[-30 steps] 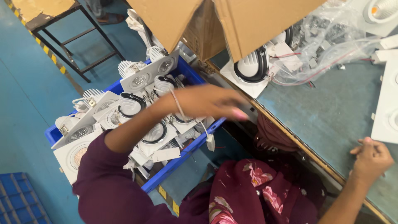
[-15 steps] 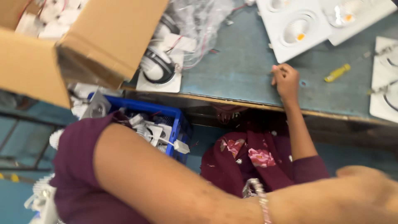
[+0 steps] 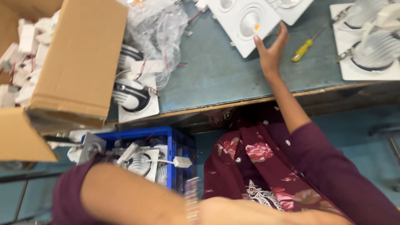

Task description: The person connects wires to an LED driver and secures the driver to a recessed lighting fixture frame using a screwdriver.

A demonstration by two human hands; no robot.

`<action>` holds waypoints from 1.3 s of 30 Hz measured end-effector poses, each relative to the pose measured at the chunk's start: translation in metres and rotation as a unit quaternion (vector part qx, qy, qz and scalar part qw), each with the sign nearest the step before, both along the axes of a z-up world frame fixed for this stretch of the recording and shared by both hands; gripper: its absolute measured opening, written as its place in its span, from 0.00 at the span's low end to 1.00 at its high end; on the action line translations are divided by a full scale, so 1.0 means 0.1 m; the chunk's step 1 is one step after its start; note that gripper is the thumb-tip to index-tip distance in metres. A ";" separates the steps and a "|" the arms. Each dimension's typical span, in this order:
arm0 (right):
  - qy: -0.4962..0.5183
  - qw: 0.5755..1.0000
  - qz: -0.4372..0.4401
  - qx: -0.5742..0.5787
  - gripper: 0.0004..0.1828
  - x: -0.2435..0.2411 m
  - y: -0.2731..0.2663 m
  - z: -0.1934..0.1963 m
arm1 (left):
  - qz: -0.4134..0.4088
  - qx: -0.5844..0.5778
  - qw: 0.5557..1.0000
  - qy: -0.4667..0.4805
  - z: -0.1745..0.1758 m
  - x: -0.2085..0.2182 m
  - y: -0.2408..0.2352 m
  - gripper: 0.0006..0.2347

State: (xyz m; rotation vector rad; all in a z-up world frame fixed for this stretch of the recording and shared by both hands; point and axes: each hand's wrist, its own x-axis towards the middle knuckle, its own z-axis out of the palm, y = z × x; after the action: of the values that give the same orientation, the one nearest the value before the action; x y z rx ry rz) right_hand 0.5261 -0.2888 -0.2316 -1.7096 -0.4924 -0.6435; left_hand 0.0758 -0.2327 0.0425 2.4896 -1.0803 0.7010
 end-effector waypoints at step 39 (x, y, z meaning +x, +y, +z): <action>0.248 0.955 -0.103 -0.129 0.32 -1.76 -1.15 0.80 | 0.156 -0.386 0.855 0.308 -2.06 3.50 1.89 0.18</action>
State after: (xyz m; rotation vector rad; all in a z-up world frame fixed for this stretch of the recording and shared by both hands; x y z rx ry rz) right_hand 0.3506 -0.4038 -0.1513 -2.1036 -0.0403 -0.2775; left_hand 0.4257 -0.0433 -0.1637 1.9295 -0.0965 0.2686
